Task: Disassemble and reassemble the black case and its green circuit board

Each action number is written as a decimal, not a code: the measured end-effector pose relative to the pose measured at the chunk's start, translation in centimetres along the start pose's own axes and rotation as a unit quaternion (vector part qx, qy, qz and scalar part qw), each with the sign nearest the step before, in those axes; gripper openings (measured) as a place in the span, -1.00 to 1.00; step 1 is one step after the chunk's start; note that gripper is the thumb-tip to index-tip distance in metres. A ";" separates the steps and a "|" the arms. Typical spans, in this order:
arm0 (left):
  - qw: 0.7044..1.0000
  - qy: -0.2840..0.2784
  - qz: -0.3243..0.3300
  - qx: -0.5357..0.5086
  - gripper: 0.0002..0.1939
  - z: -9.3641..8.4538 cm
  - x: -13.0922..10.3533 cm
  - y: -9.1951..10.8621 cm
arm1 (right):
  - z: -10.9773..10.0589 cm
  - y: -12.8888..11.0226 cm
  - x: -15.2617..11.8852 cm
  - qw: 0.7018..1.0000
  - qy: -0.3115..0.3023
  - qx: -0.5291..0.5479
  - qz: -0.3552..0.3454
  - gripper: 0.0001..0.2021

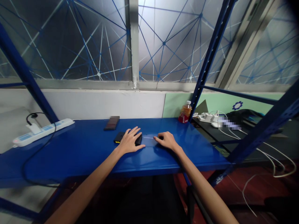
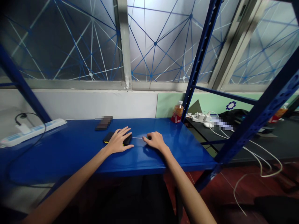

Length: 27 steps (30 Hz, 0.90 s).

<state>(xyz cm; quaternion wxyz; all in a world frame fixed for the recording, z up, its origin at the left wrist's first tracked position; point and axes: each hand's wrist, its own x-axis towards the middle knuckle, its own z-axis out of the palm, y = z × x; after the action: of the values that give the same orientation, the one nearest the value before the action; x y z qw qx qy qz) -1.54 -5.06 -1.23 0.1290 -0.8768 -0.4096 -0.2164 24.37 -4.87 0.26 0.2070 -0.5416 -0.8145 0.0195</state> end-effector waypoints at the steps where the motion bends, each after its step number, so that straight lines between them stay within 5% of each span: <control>1: 1.000 -0.012 -0.005 0.004 -0.25 0.1 0.0 -0.1 | 0.0 -0.1 0.0 1.000 -0.019 0.003 -0.010 -0.55; 8: 0.997 -0.074 -0.032 0.004 -0.20 0.8 0.0 0.0 | 0.2 -0.6 -0.1 0.999 -0.026 0.008 -0.029 -0.50; 27: 0.996 -0.082 -0.038 0.011 -0.15 1.1 0.0 -0.1 | 1.0 -0.6 -0.4 0.998 -0.018 -0.022 -0.047 -0.50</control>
<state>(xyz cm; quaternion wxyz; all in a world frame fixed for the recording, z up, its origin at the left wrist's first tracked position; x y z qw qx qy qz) -1.35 -4.52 -2.21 0.0965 -0.8741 -0.4538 -0.1439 23.62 -5.28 -0.63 0.1813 -0.5064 -0.8430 0.0011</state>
